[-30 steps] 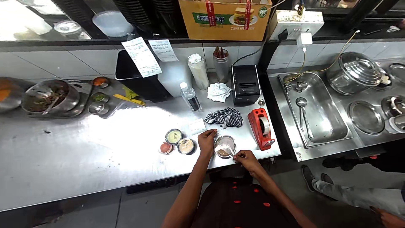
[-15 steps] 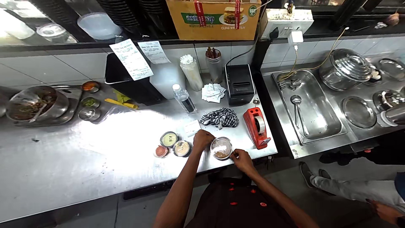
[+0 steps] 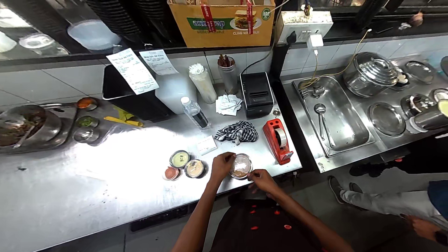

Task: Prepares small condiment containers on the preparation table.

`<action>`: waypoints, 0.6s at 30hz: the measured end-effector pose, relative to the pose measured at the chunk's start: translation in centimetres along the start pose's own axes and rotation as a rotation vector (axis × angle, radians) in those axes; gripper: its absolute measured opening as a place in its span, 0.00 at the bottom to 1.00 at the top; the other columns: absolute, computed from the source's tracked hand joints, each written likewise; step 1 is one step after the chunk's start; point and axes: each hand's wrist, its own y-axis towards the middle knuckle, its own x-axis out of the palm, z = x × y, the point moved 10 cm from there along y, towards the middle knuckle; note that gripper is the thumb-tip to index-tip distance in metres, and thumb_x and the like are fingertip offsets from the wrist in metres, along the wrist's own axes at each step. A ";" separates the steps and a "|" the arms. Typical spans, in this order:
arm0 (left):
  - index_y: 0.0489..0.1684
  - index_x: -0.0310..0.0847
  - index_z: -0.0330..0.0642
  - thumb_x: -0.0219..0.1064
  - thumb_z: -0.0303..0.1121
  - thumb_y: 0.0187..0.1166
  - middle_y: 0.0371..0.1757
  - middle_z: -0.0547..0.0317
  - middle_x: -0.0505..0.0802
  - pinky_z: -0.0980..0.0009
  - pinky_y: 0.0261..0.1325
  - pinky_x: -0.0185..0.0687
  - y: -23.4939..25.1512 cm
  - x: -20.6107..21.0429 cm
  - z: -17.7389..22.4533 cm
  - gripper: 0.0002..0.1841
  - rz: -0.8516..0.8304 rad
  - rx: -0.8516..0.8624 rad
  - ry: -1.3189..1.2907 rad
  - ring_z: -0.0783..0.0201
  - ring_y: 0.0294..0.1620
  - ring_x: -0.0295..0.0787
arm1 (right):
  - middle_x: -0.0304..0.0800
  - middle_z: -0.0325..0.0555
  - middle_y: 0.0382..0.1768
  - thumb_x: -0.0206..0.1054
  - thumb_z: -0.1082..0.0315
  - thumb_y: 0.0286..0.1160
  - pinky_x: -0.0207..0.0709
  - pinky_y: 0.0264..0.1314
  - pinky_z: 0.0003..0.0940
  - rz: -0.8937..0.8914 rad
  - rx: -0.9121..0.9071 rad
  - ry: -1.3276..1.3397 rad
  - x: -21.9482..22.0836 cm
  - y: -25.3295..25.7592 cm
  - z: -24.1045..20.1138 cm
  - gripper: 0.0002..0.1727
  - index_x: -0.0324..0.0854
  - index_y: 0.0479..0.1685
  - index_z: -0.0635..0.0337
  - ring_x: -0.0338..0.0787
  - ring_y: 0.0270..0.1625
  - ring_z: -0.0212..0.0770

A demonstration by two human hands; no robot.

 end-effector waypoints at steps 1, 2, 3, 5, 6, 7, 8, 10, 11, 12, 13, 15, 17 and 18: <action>0.48 0.93 0.48 0.65 0.44 0.86 0.39 0.56 0.96 0.43 0.48 0.87 -0.2 0.3 -0.4 0.13 0.045 -0.002 0.016 0.57 0.39 0.93 | 0.92 0.54 0.49 0.66 0.52 0.86 0.94 0.38 0.43 -0.006 0.016 0.080 0.6 0.2 0.1 0.21 0.83 0.55 0.63 0.96 0.37 0.48; 0.48 0.93 0.47 0.65 0.44 0.86 0.39 0.55 0.96 0.43 0.49 0.87 -0.6 0.5 -0.6 0.13 0.088 -0.001 0.032 0.56 0.40 0.93 | 0.92 0.54 0.47 0.66 0.52 0.85 0.93 0.37 0.43 0.010 0.025 0.113 0.9 0.4 0.2 0.20 0.82 0.53 0.64 0.96 0.35 0.48; 0.49 0.92 0.45 0.64 0.44 0.87 0.40 0.53 0.95 0.42 0.50 0.87 -1.2 0.6 -0.6 0.14 0.128 0.002 0.052 0.54 0.41 0.93 | 0.93 0.55 0.45 0.66 0.53 0.86 0.93 0.36 0.42 0.033 0.030 0.118 1.0 0.7 0.4 0.20 0.82 0.51 0.65 0.96 0.34 0.48; 0.52 0.89 0.41 0.61 0.43 0.89 0.42 0.47 0.93 0.40 0.49 0.86 -2.5 0.8 0.0 0.16 0.172 0.006 0.103 0.48 0.41 0.92 | 0.93 0.54 0.41 0.65 0.53 0.86 0.93 0.33 0.42 0.071 0.039 0.086 0.8 1.2 0.4 0.19 0.80 0.49 0.64 0.96 0.31 0.47; 0.52 0.89 0.40 0.59 0.42 0.89 0.43 0.44 0.93 0.39 0.49 0.86 -2.8 0.9 0.0 0.16 0.177 -0.008 0.124 0.46 0.43 0.92 | 0.92 0.54 0.40 0.64 0.52 0.86 0.93 0.32 0.42 0.084 0.040 0.052 0.6 1.3 0.3 0.20 0.80 0.49 0.64 0.95 0.29 0.47; 0.52 0.88 0.38 0.58 0.41 0.89 0.44 0.42 0.93 0.38 0.51 0.85 -2.9 1.1 -0.2 0.16 0.175 -0.024 0.136 0.44 0.44 0.92 | 0.92 0.53 0.38 0.64 0.51 0.86 0.93 0.31 0.41 0.095 0.041 0.006 0.3 1.4 0.1 0.20 0.79 0.48 0.63 0.95 0.27 0.46; 0.51 0.88 0.37 0.58 0.40 0.90 0.43 0.42 0.92 0.38 0.51 0.85 -2.9 1.1 -0.4 0.16 0.173 -0.035 0.149 0.44 0.44 0.91 | 0.91 0.52 0.35 0.63 0.49 0.87 0.92 0.29 0.40 0.103 0.044 -0.049 0.0 1.5 -0.2 0.21 0.79 0.48 0.61 0.93 0.24 0.45; 0.48 0.88 0.37 0.58 0.41 0.90 0.38 0.43 0.92 0.38 0.49 0.85 -3.0 1.0 -1.2 0.17 0.167 -0.052 0.166 0.44 0.41 0.91 | 0.87 0.47 0.27 0.59 0.45 0.88 0.86 0.24 0.37 0.104 0.049 -0.175 -0.7 1.6 -0.8 0.22 0.78 0.49 0.58 0.88 0.19 0.41; 0.47 0.89 0.37 0.58 0.43 0.90 0.35 0.45 0.92 0.39 0.46 0.85 -3.2 1.0 -1.6 0.18 0.168 -0.059 0.165 0.46 0.38 0.91 | 0.85 0.46 0.24 0.57 0.43 0.88 0.84 0.22 0.36 0.105 0.046 -0.240 -1.0 1.8 -1.1 0.23 0.77 0.50 0.56 0.87 0.18 0.40; 0.45 0.89 0.38 0.58 0.44 0.89 0.32 0.47 0.91 0.40 0.43 0.84 -3.5 0.9 -2.0 0.19 0.174 -0.069 0.149 0.48 0.34 0.90 | 0.84 0.45 0.24 0.55 0.42 0.89 0.83 0.22 0.36 0.110 0.040 -0.302 -1.3 2.0 -1.4 0.23 0.77 0.51 0.55 0.86 0.18 0.40; 0.42 0.89 0.39 0.59 0.46 0.89 0.28 0.50 0.90 0.42 0.40 0.83 -4.0 0.7 -2.5 0.19 0.191 -0.078 0.115 0.51 0.30 0.88 | 0.84 0.46 0.24 0.54 0.41 0.89 0.82 0.23 0.37 0.113 0.030 -0.360 -1.5 2.3 -1.7 0.23 0.77 0.52 0.53 0.85 0.18 0.41; 0.35 0.89 0.40 0.61 0.50 0.87 0.22 0.55 0.86 0.49 0.33 0.80 -5.0 0.7 -3.7 0.22 0.220 -0.105 0.009 0.57 0.23 0.83 | 0.85 0.47 0.26 0.53 0.42 0.90 0.83 0.27 0.41 0.105 0.009 -0.437 -1.9 2.8 -2.4 0.23 0.78 0.55 0.53 0.86 0.21 0.43; 0.30 0.88 0.43 0.59 0.55 0.87 0.18 0.60 0.87 0.57 0.26 0.86 -5.7 1.3 -5.1 0.26 0.214 -0.148 -0.088 0.63 0.18 0.85 | 0.86 0.47 0.25 0.53 0.42 0.89 0.82 0.29 0.43 0.087 -0.015 -0.464 -2.2 3.3 -2.8 0.24 0.80 0.55 0.53 0.86 0.22 0.44; 0.29 0.88 0.43 0.58 0.56 0.87 0.18 0.61 0.88 0.59 0.26 0.87 -5.9 1.5 -5.4 0.27 0.211 -0.154 -0.109 0.64 0.17 0.86 | 0.86 0.46 0.25 0.53 0.40 0.88 0.82 0.30 0.43 0.083 -0.027 -0.479 -2.4 3.5 -2.9 0.25 0.81 0.54 0.53 0.86 0.23 0.43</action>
